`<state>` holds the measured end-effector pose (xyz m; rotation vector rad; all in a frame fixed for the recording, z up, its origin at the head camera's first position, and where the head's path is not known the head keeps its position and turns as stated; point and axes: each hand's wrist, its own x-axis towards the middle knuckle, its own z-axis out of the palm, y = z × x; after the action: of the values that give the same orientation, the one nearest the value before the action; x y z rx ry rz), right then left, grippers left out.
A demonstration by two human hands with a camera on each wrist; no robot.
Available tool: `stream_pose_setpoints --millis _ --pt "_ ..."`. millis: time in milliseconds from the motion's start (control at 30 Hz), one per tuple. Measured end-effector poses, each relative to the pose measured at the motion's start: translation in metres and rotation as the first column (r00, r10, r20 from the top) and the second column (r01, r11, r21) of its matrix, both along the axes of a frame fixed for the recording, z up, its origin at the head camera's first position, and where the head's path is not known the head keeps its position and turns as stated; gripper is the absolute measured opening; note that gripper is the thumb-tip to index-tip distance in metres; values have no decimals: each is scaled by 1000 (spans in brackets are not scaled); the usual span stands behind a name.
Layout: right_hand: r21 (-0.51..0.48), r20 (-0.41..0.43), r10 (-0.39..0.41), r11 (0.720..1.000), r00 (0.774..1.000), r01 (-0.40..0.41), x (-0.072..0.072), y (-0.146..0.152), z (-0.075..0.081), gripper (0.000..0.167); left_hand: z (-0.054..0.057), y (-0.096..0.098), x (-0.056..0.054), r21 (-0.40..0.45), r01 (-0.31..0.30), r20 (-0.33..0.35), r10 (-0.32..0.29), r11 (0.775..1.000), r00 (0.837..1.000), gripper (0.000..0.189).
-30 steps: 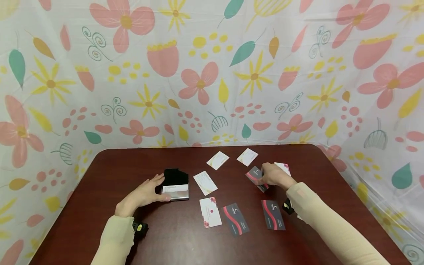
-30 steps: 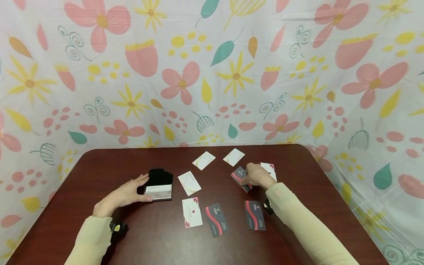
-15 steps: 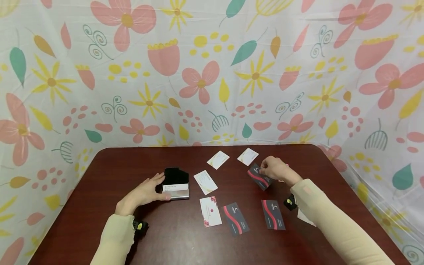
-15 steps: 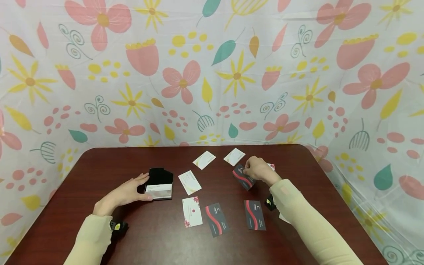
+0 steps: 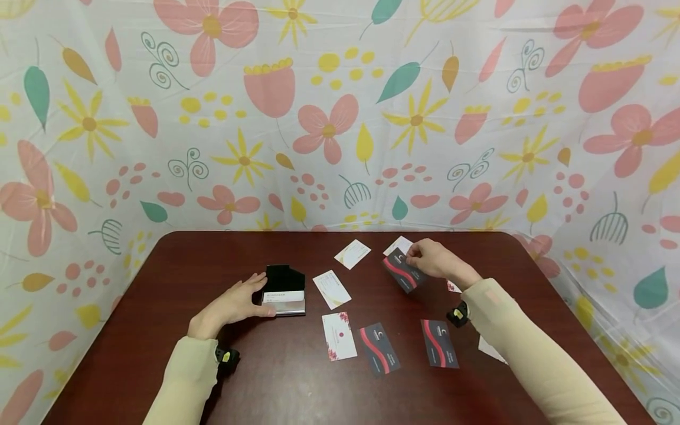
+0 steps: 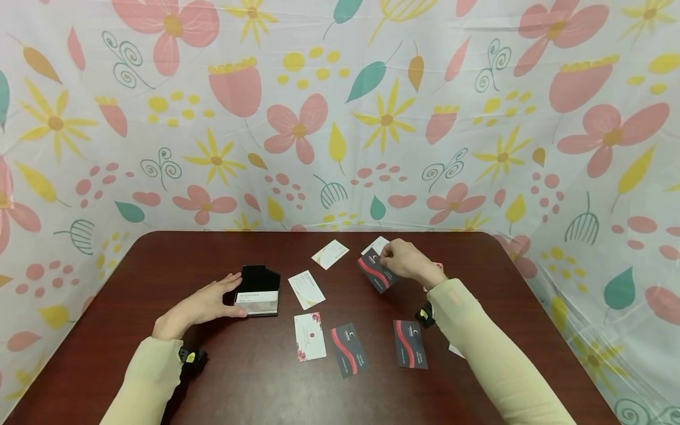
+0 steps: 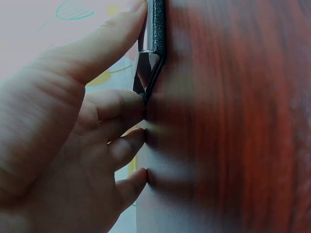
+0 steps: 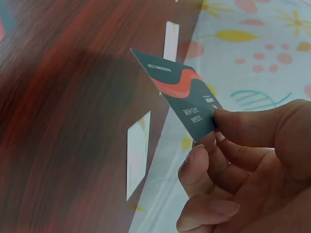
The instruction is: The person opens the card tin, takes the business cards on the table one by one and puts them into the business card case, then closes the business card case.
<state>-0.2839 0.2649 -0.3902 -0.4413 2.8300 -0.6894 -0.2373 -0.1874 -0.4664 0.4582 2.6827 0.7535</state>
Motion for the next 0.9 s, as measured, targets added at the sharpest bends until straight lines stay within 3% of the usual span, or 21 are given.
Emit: stream_pose_setpoints --millis 533,700,900 --pt "-108 -79 47 993 996 -55 -14 -76 -6 12 -1 -1 -1 6 0 3 0 1000 1000 96" --pt "-129 -110 99 985 989 -113 -19 -106 -15 12 0 -1 0 0 -4 13 4 1000 1000 96" --pt "-165 -90 166 970 982 -179 -23 -143 -19 14 1 0 -1 5 -7 4 7 1000 1000 95"
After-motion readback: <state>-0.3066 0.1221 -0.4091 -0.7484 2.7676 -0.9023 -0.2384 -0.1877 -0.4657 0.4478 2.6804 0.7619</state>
